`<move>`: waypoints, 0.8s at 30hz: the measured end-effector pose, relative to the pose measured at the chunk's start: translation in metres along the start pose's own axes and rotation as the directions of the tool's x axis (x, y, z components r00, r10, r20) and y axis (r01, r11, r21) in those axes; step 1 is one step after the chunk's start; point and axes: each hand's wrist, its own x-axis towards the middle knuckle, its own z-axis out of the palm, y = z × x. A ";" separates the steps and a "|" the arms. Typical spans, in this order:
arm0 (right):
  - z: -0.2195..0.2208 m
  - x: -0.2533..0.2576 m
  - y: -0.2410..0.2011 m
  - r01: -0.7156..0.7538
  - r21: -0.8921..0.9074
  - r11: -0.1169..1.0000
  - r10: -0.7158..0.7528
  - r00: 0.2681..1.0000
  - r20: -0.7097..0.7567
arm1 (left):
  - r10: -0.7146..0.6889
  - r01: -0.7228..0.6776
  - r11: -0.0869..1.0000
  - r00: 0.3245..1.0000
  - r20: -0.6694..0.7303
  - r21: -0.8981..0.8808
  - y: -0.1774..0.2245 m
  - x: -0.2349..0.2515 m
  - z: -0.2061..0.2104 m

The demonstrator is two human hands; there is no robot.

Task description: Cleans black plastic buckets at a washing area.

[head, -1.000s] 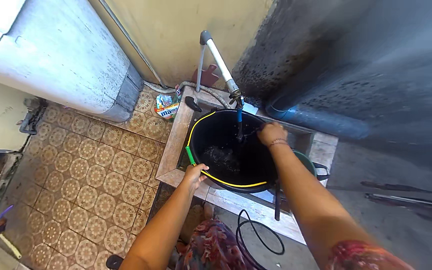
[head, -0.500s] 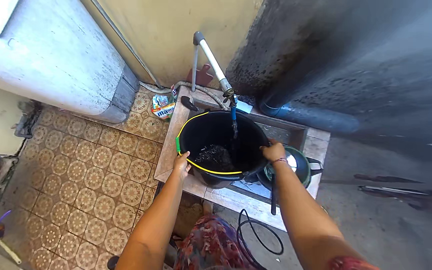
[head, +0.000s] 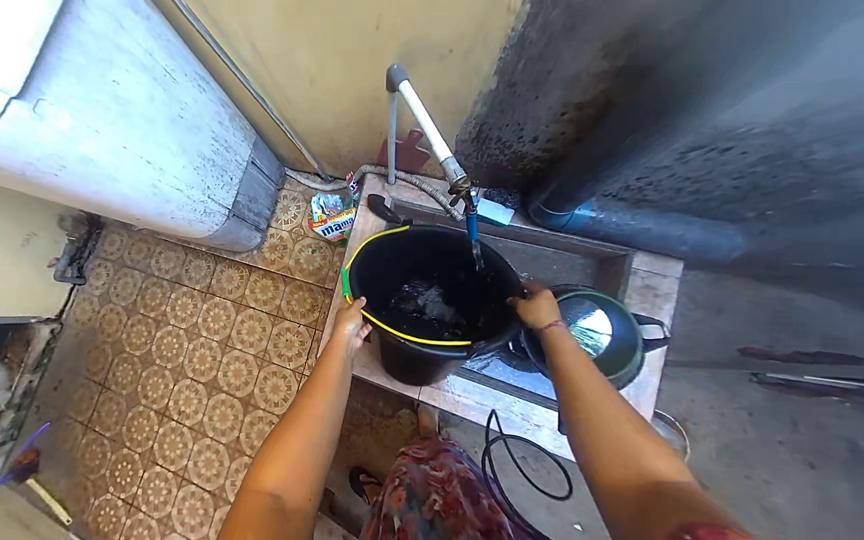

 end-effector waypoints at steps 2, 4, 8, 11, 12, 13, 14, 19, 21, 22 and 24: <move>-0.001 -0.011 0.021 -0.023 0.019 1.000 0.023 0.999 -0.026 | -0.017 0.016 0.999 1.000 0.025 0.039 -0.001 -0.008 0.005; -0.014 -0.012 0.032 -0.043 0.067 0.997 0.048 0.995 -0.085 | 0.002 -0.010 0.996 0.997 0.082 0.093 0.010 -0.015 0.027; -0.020 0.008 0.026 -0.110 0.093 0.989 0.116 0.991 -0.059 | 0.095 -0.126 0.947 0.988 0.118 0.294 0.035 -0.027 0.061; 0.009 0.028 0.044 -0.166 0.083 0.983 0.160 0.985 0.071 | 0.132 -0.181 0.927 0.977 0.166 0.328 0.039 -0.040 0.067; 0.020 0.031 0.053 -0.183 0.092 0.979 0.174 0.979 0.106 | 0.136 -0.195 0.921 0.973 0.189 0.339 0.040 -0.046 0.069; 0.030 0.032 0.063 -0.206 0.100 0.973 0.191 0.971 0.146 | 0.136 -0.204 0.915 0.969 0.208 0.349 0.039 -0.052 0.072; 0.038 0.030 0.073 -0.231 0.095 0.968 0.209 0.958 0.198 | 0.137 -0.214 0.909 0.964 0.228 0.359 0.037 -0.059 0.077; 0.071 0.003 0.109 -0.121 -0.137 0.983 0.173 0.859 0.482 | 0.162 -0.292 0.877 0.927 0.338 0.381 0.031 -0.081 0.113; 0.078 -0.014 0.108 -0.003 -0.210 0.978 0.130 0.794 0.594 | 0.148 -0.300 0.858 0.922 0.358 0.416 0.033 -0.081 0.127; 0.080 -0.024 0.106 -0.032 -0.185 0.982 0.139 0.785 0.603 | 0.147 -0.303 0.849 0.922 0.357 0.433 0.034 -0.080 0.132; 0.089 -0.038 0.109 -0.176 -0.057 0.983 0.176 0.793 0.584 | 0.146 -0.297 0.839 0.930 0.339 0.455 0.033 -0.077 0.141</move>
